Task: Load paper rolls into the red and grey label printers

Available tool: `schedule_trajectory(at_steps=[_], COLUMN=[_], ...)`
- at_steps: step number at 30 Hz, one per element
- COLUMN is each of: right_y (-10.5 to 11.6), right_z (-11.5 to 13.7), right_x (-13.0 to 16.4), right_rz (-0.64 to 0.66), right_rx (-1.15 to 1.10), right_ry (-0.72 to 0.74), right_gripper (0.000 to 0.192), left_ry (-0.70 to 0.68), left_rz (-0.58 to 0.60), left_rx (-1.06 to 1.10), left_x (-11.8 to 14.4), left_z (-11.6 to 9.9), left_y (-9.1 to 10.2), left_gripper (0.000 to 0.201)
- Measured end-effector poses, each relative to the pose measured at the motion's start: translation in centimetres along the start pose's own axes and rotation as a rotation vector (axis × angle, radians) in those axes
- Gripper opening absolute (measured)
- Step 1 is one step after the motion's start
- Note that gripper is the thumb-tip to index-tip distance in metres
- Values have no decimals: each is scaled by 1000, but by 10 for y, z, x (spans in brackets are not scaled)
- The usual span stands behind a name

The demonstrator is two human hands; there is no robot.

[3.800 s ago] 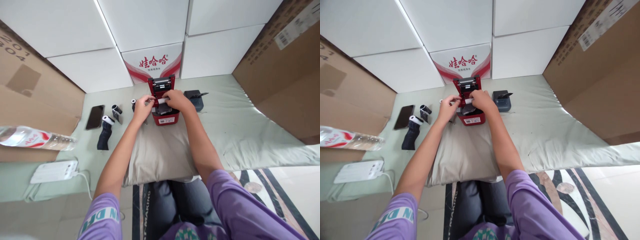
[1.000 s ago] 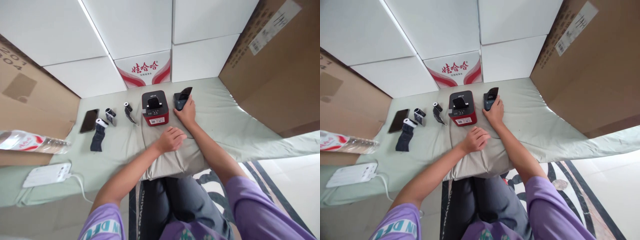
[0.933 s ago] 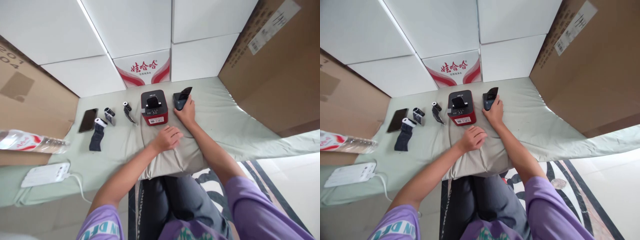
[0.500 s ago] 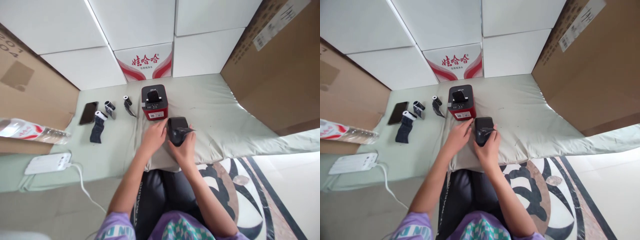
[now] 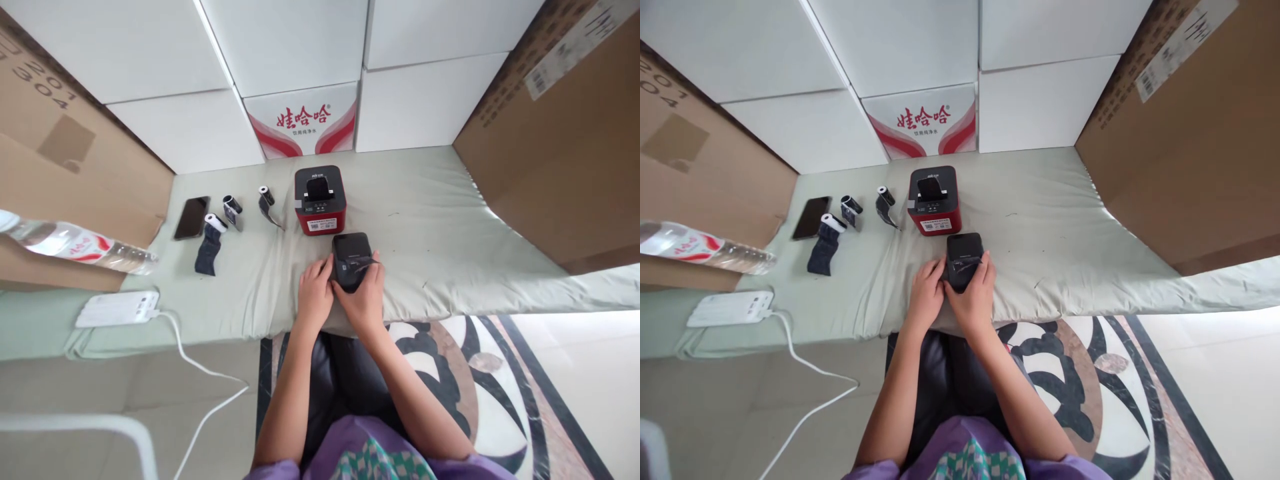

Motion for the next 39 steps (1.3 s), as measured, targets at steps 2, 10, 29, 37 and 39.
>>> schedule_trajectory(at_steps=[2, 10, 29, 37, 39], right_y=[0, 1, 3, 7, 8], right_z=[0, -2, -2, 0, 0], right_x=[0, -1, 4, 2, 0], right_rz=[8, -3, -21, -11, -9], right_rx=[-1, 9, 19, -22, -26], right_ry=[6, 29, 35, 43, 45], right_gripper=[101, 95, 97, 90, 88], left_ry=[18, 25, 8, 10, 5], left_rz=[2, -8, -70, -54, -64], left_rx=[-42, -195, -136, -60, -66], left_x=[0, -3, 2, 1, -1], left_z=[-1, -4, 3, 6, 7], left_y=[0, -2, -1, -2, -3], left_gripper=[67, 62, 65, 67, 66])
Point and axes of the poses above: each hand's wrist, its own x-axis away from the middle knuckle, its own y-axis out of the back of the hand, z = x × y, the point moved 2 cm from there along -x, towards the middle knuckle, and after that the axes turned 12 degrees about x, right-handed, at the moved point
